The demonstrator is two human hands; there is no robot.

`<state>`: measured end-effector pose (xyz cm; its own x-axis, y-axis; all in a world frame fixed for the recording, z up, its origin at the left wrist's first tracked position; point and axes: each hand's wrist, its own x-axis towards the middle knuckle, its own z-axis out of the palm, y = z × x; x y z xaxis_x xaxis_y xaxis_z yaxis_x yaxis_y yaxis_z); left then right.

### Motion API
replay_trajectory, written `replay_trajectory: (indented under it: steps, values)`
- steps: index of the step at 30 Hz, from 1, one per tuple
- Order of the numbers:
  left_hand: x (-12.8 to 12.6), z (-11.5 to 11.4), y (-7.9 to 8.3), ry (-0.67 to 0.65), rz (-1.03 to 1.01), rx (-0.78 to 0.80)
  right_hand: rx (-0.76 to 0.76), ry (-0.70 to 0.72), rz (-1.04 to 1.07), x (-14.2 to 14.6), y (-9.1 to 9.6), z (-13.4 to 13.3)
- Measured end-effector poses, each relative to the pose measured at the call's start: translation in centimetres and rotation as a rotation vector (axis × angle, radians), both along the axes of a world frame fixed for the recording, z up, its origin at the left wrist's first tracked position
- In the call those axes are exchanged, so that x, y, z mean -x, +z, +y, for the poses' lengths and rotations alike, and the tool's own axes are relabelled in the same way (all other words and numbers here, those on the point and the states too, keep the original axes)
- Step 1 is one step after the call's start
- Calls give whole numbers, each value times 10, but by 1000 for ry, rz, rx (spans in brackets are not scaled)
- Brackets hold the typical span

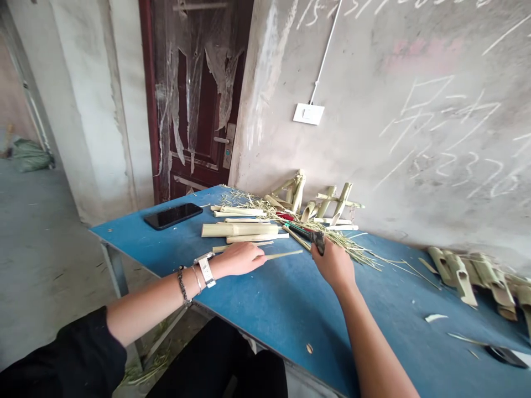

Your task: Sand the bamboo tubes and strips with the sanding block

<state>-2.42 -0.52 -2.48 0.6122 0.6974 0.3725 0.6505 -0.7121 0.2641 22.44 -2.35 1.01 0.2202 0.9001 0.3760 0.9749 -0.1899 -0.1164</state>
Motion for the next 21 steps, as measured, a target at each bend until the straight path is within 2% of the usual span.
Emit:
replay_trajectory:
  steps: [4,7,14,17,21]
  values:
    - [0,1,-2,21,56,-15,5,37,22,4,-4,2]
    - [5,6,5,73,91,-38,1,54,33,1,-5,4]
    - [59,43,26,325,204,8,-12,142,42,5,-10,6]
    - [74,55,29,329,254,71,-3,212,56,8,-13,6]
    - [73,67,30,303,244,165,2,284,79,10,-16,6]
